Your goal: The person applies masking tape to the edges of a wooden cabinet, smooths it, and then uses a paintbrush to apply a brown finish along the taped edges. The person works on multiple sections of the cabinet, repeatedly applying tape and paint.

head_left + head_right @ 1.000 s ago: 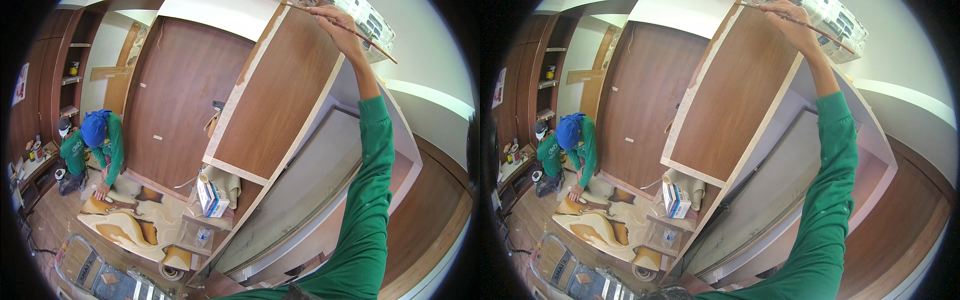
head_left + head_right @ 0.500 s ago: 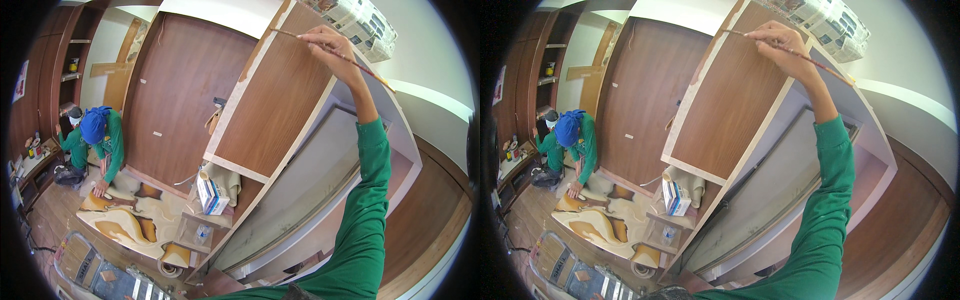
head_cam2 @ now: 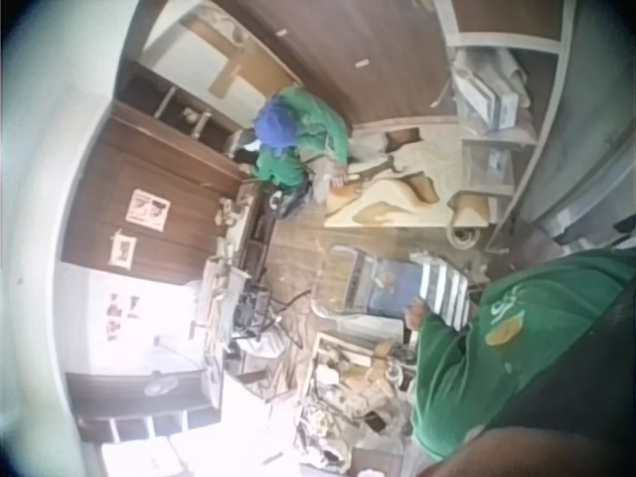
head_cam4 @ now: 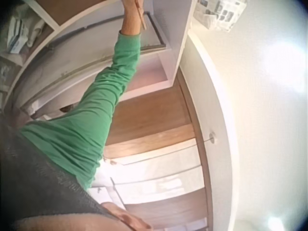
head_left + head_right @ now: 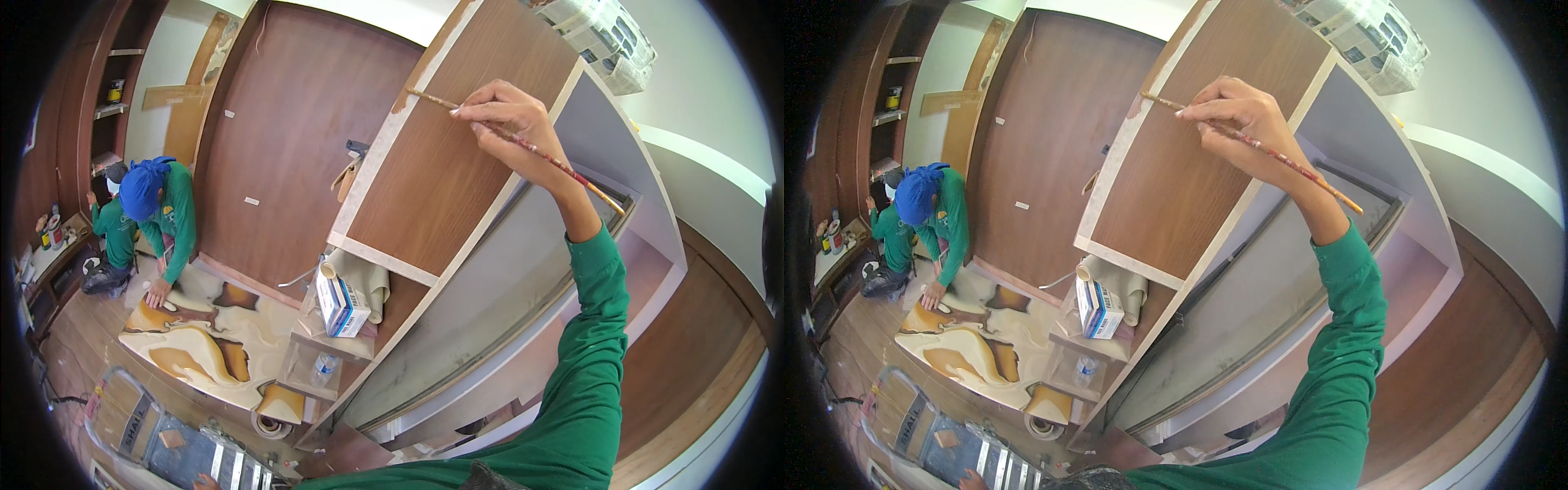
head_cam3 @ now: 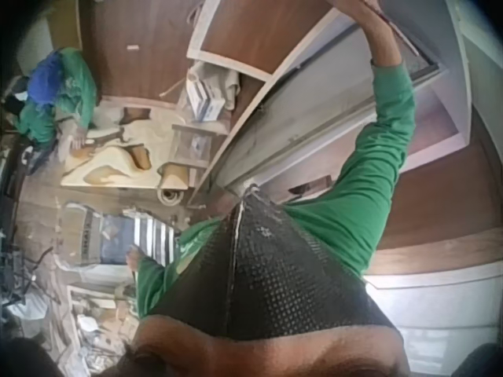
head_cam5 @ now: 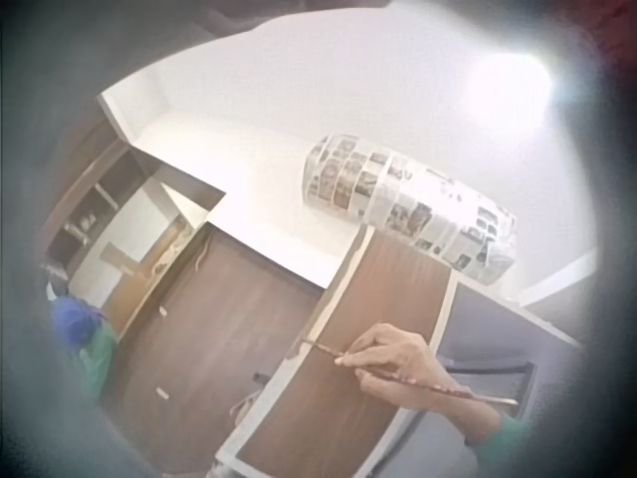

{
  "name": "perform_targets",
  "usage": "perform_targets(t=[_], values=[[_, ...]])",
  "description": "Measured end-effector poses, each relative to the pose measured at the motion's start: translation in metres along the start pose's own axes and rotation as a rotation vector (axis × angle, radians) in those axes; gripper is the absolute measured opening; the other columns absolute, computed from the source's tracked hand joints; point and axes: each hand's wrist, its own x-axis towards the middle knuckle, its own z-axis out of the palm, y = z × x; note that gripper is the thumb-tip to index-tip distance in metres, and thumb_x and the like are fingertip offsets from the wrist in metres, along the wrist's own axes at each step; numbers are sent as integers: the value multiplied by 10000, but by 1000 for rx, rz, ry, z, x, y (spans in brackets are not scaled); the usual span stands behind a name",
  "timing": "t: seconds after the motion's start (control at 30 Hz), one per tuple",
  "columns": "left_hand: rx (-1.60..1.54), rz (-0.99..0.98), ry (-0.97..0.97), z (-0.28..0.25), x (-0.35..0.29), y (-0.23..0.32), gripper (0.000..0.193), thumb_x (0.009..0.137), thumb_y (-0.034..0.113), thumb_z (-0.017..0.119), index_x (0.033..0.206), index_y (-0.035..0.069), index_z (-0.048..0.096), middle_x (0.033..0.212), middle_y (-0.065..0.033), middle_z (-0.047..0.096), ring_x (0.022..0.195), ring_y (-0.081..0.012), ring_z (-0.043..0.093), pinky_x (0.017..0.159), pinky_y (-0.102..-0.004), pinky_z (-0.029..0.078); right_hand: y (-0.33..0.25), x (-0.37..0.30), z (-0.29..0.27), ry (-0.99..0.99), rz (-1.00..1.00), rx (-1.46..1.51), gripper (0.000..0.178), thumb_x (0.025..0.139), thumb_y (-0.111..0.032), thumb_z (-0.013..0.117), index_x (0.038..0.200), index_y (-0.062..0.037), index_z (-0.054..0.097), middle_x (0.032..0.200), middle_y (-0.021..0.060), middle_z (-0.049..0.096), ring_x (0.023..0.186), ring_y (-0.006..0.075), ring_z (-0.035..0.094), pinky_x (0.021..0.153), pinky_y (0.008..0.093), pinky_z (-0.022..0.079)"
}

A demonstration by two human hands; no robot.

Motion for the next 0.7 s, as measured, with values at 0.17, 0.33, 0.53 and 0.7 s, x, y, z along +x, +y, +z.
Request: perform_targets(t=[0.17, 0.33, 0.53, 0.7], values=[[-22, -37, -1, 22, 12, -8, 679, 867, 735, 535, 983, 123, 805, 920, -160, 770, 844, -368, 749, 755, -511, 590, -11, -11, 16, -65, -26, 31, 272, 840, 15, 671, 1057, -84, 802, 982, 68, 684, 851, 191, 665, 709, 302, 553], [25, -20, -21, 20, 14, -11, 720, 874, 744, 526, 993, 89, 800, 931, -176, 769, 862, -380, 749, 779, -528, 589, -28, -19, 28, 31, -2, 13, 253, 840, 13, 724, 1071, -62, 792, 970, 90, 714, 866, 229, 673, 738, 325, 562], [47, 10, -48, -15, -1, 0, 727, 872, 753, 525, 953, 85, 802, 912, -171, 771, 843, -378, 752, 766, -532, 589, -24, -26, 31, 185, -35, -94, 260, 810, 8, 789, 1066, -38, 785, 932, 80, 734, 855, 209, 666, 708, 319, 563], [-12, -17, -35, -18, 0, 9, 707, 870, 740, 529, 905, 88, 800, 884, -174, 770, 827, -379, 752, 748, -533, 589, -20, -27, 35, 196, -55, -187, 255, 804, 9, 794, 1049, -61, 792, 938, 69, 734, 839, 204, 656, 692, 315, 563]])
